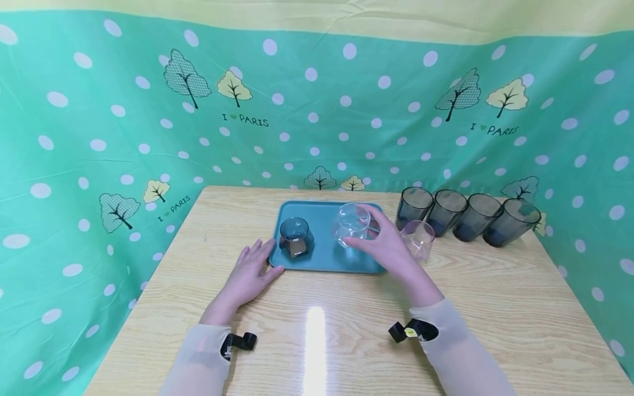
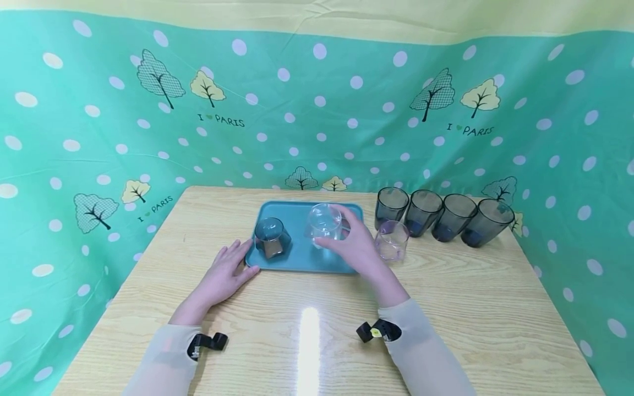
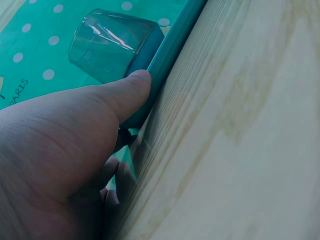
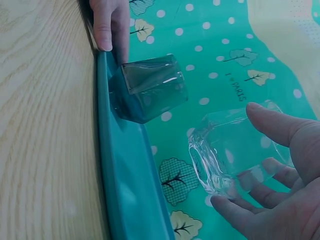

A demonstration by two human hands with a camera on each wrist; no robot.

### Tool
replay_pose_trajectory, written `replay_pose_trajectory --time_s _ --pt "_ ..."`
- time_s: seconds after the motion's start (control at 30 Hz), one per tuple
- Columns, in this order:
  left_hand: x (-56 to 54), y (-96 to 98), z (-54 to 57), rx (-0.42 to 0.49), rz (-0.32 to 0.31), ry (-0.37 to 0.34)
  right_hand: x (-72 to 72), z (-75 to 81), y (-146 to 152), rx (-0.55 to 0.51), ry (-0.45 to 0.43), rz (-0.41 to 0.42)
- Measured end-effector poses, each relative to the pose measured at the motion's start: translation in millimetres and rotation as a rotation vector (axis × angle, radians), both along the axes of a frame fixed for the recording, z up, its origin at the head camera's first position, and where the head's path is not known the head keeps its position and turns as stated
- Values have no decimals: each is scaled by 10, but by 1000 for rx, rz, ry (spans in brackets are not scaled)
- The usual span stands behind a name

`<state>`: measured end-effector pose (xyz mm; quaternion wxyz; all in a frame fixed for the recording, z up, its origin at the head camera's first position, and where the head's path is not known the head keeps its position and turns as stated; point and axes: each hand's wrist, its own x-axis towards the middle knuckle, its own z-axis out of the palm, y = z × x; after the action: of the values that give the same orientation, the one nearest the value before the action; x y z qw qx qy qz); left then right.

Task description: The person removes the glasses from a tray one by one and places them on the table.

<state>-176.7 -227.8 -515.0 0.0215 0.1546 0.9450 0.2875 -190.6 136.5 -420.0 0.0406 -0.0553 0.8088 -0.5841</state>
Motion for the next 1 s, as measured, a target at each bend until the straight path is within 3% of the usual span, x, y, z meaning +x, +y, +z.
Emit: replay_pose_trajectory --time_s 0.4,1.0 --pt "2 3 5 -1 2 -4 154 195 217 4 29 -3" --pt "-7 0 -11 -3 1 -6 297 349 703 23 50 -37"
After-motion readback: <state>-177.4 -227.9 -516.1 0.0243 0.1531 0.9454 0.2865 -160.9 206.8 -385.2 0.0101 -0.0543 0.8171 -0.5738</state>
